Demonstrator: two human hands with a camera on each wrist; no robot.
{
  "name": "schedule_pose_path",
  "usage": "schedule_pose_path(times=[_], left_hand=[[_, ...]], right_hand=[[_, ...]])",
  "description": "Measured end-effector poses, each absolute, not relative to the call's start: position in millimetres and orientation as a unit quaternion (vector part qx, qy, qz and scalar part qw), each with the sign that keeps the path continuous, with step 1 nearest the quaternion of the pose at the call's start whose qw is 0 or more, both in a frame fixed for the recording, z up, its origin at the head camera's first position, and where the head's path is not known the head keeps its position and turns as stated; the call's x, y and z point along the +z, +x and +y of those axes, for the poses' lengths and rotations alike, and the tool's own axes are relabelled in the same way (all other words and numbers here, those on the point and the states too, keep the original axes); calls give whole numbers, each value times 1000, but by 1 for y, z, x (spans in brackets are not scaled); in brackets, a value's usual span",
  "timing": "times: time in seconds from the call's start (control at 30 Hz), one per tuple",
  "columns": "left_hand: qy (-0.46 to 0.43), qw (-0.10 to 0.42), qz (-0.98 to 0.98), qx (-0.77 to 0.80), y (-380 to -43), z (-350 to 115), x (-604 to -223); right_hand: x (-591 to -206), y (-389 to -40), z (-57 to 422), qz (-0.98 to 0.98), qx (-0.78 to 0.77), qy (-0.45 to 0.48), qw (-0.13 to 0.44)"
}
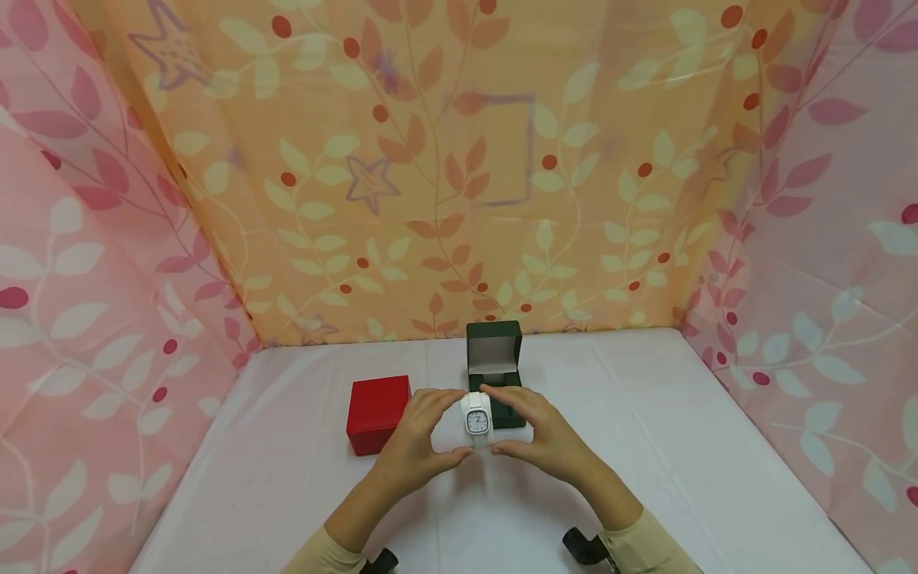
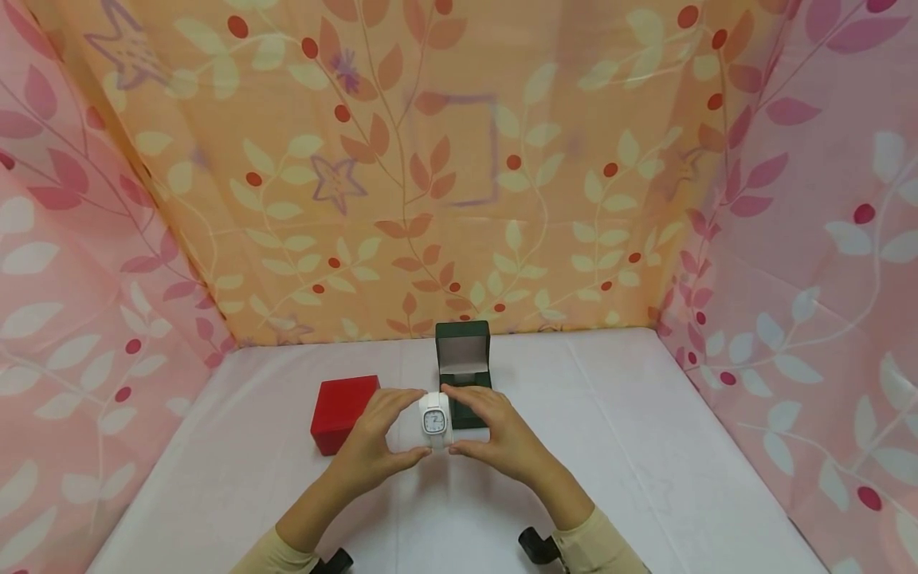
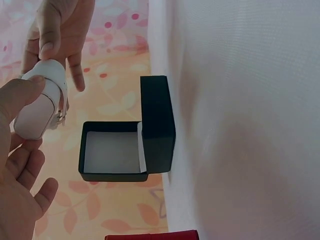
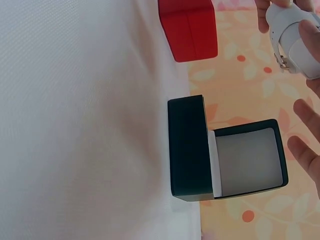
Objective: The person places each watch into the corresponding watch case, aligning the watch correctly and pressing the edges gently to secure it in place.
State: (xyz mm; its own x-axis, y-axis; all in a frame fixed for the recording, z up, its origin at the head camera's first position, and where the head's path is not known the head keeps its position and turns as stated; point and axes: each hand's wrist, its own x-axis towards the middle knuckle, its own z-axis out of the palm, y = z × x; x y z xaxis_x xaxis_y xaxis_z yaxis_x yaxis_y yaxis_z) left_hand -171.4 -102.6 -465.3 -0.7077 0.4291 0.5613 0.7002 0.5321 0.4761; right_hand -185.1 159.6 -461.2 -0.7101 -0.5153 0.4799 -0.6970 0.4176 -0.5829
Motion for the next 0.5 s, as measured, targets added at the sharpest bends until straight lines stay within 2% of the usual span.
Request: schedule_pose_path(times=[0.27, 0.5], left_hand=[[-312, 170, -863, -359, -170, -101, -466], [-321, 189, -858, -353, -173, -95, -464]], right_hand=[[-458, -188, 161, -839, 384, 365, 123], [-454, -192, 169, -838, 384, 364, 136]])
